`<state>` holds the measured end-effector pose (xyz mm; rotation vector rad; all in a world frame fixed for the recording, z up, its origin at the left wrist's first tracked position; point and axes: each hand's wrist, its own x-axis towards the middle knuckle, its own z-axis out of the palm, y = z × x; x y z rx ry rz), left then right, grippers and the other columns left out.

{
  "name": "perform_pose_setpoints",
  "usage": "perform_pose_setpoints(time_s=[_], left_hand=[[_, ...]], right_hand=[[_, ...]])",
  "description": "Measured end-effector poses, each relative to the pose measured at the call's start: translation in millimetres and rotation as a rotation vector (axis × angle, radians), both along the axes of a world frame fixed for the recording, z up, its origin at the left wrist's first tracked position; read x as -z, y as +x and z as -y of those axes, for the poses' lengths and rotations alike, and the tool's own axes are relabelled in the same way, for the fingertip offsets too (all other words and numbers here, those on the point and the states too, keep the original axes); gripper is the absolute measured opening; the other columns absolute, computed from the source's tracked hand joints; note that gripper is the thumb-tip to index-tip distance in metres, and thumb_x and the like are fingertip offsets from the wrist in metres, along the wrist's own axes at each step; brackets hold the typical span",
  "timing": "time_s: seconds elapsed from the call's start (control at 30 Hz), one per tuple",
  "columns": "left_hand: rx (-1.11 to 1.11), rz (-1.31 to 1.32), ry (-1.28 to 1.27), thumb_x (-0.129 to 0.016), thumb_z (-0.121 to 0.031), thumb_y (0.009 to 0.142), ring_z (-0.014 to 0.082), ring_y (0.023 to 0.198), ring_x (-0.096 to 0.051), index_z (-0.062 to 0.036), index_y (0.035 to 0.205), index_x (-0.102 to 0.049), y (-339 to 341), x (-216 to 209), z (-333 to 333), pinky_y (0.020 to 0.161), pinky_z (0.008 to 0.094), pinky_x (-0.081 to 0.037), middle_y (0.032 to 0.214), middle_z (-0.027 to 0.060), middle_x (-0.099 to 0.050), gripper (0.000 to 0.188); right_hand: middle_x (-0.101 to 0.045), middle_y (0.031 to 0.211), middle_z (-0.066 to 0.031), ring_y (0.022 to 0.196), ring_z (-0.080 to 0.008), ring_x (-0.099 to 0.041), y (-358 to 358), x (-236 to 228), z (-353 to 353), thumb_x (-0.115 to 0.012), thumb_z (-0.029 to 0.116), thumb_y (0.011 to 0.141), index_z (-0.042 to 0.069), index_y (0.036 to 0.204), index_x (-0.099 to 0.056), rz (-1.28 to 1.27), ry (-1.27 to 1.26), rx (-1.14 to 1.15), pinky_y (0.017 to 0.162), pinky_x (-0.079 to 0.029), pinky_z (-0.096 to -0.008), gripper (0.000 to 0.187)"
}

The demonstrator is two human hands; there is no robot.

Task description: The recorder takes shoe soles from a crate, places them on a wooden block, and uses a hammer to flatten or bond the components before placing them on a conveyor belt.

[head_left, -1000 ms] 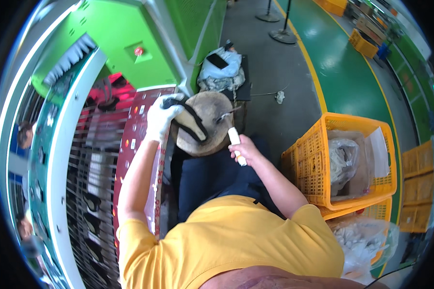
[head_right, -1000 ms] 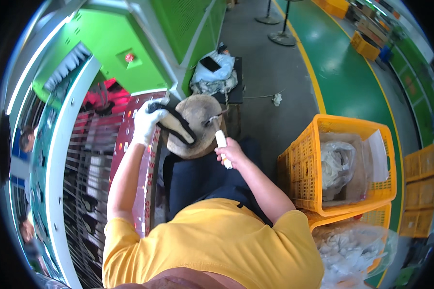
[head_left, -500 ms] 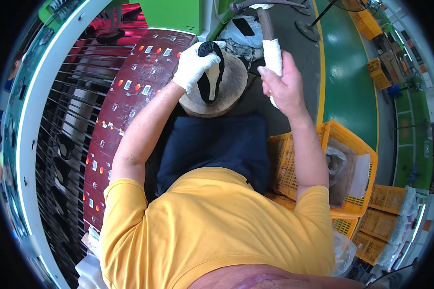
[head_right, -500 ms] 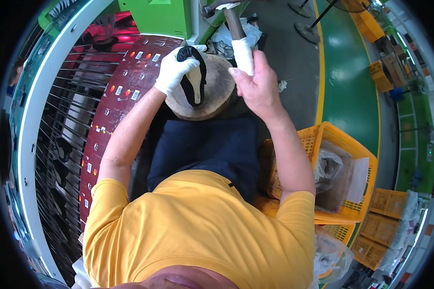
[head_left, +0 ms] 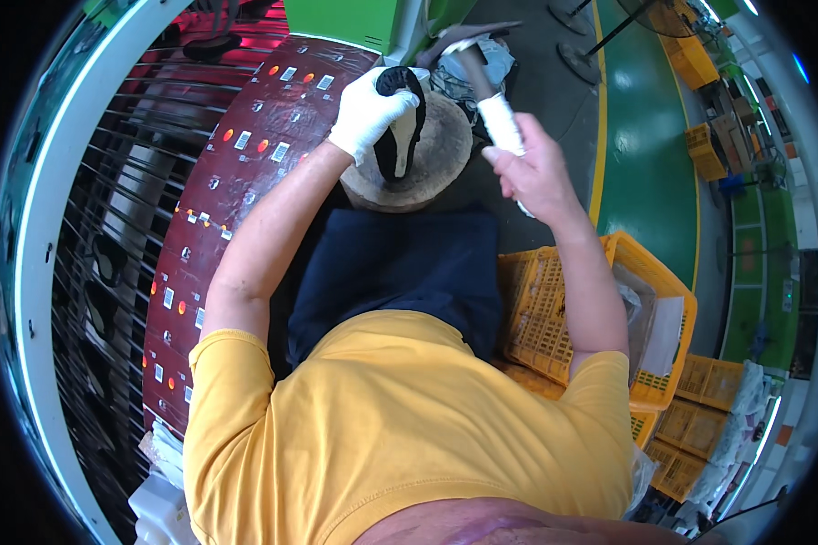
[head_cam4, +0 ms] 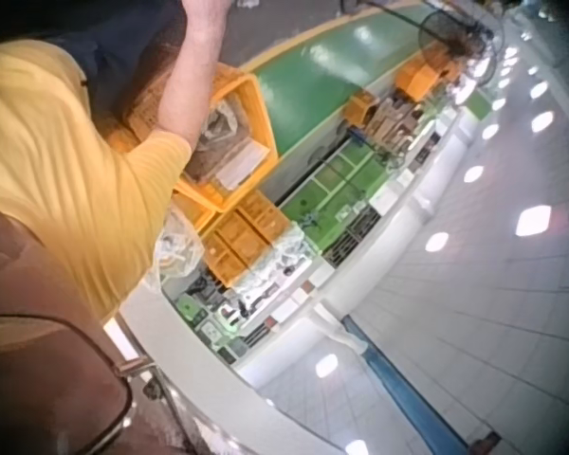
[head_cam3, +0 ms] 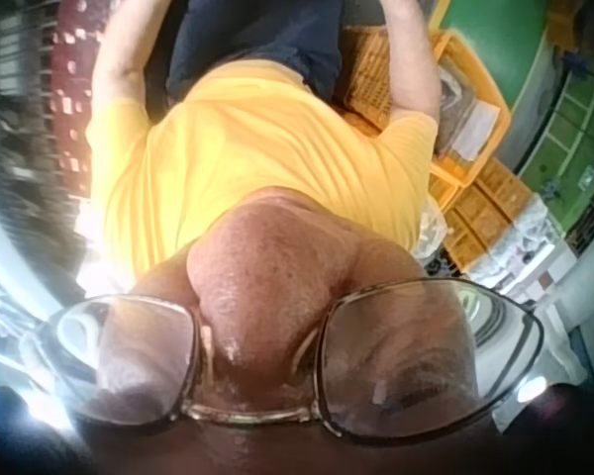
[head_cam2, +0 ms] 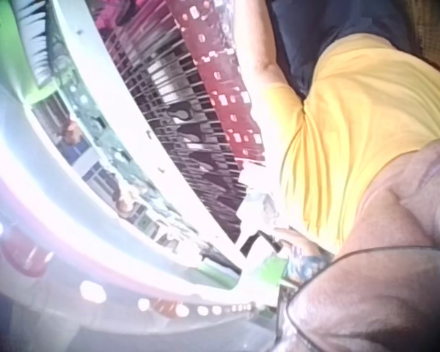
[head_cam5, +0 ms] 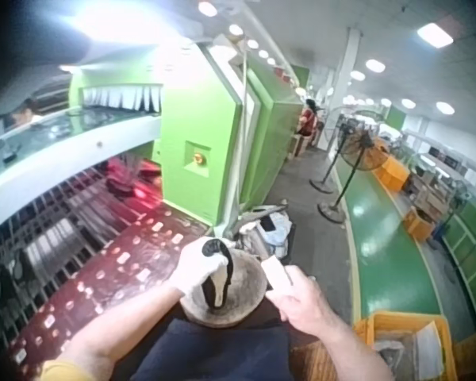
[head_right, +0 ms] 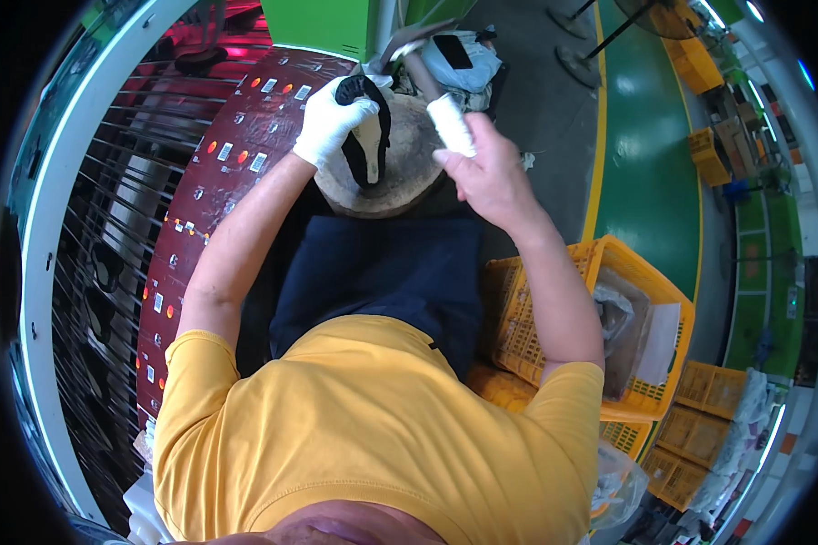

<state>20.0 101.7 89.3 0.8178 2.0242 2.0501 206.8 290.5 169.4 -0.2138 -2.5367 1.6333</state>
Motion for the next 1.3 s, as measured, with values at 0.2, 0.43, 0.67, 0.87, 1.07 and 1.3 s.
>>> perform_pose_setpoints(time_s=[0.2,0.43,0.67,0.87,1.07,1.3], left_hand=[[-0.029,-0.055,-0.055,-0.081,-0.017,0.082,0.0109,0.097,-0.071,-0.0035,0.115,-0.077,-10,18,-6,0.089,0.0287,-0.056,0.105,0.0064,-0.079,0.036],[0.005,-0.073,-0.009,-0.084,-0.02,0.08,0.0119,0.091,-0.07,-0.004,0.113,-0.077,-18,20,-8,0.086,0.03,-0.056,0.1,0.006,-0.078,0.037],[0.036,-0.06,0.011,-0.083,-0.021,0.082,0.0131,0.093,-0.071,-0.0046,0.113,-0.076,-29,26,-5,0.088,0.03,-0.056,0.103,0.0064,-0.078,0.036],[0.012,-0.11,-0.14,-0.082,-0.023,0.082,0.0157,0.093,-0.073,-0.0063,0.113,-0.077,-33,22,-12,0.089,0.0318,-0.056,0.102,0.0079,-0.079,0.035],[-0.008,-0.103,-0.294,-0.083,-0.024,0.081,0.0165,0.093,-0.072,-0.0068,0.117,-0.076,-37,10,-16,0.088,0.0324,-0.056,0.102,0.0087,-0.078,0.041],[0.089,-0.066,-0.178,-0.085,-0.025,0.08,0.0151,0.099,-0.07,-0.0064,0.121,-0.075,-37,17,-16,0.093,0.0322,-0.053,0.107,0.0072,-0.077,0.046]], right_hand=[[-0.063,0.078,-0.0066,0.057,-0.0122,-0.061,-14,13,11,-0.071,0.015,0.099,-0.002,0.118,-0.051,-0.059,0.377,-0.033,0.052,-0.05,-0.0298,0.032],[-0.069,0.086,-0.0207,0.072,-0.0344,-0.07,-13,23,13,-0.071,0.016,0.097,-0.003,0.123,-0.053,-0.243,0.352,0.141,0.066,-0.056,-0.0428,0.037],[-0.072,0.095,-0.0277,0.088,-0.0493,-0.071,-20,-11,31,-0.073,0.017,0.093,0.003,0.134,-0.052,-0.344,0.541,0.121,0.079,-0.055,-0.0539,0.048],[-0.071,0.096,-0.0254,0.087,-0.0464,-0.071,-21,-24,24,-0.074,0.013,0.094,0.005,0.14,-0.05,-0.317,0.799,-0.033,0.074,-0.056,-0.0486,0.053],[-0.072,0.094,-0.0253,0.087,-0.0463,-0.071,-21,-16,15,-0.073,0.018,0.093,0.004,0.134,-0.048,-0.167,0.855,-0.121,0.076,-0.056,-0.0554,0.05],[-0.072,0.095,-0.0265,0.089,-0.0471,-0.071,-21,7,9,-0.073,0.019,0.093,0.003,0.136,-0.051,-0.197,0.748,0.046,0.077,-0.056,-0.0528,0.05]])
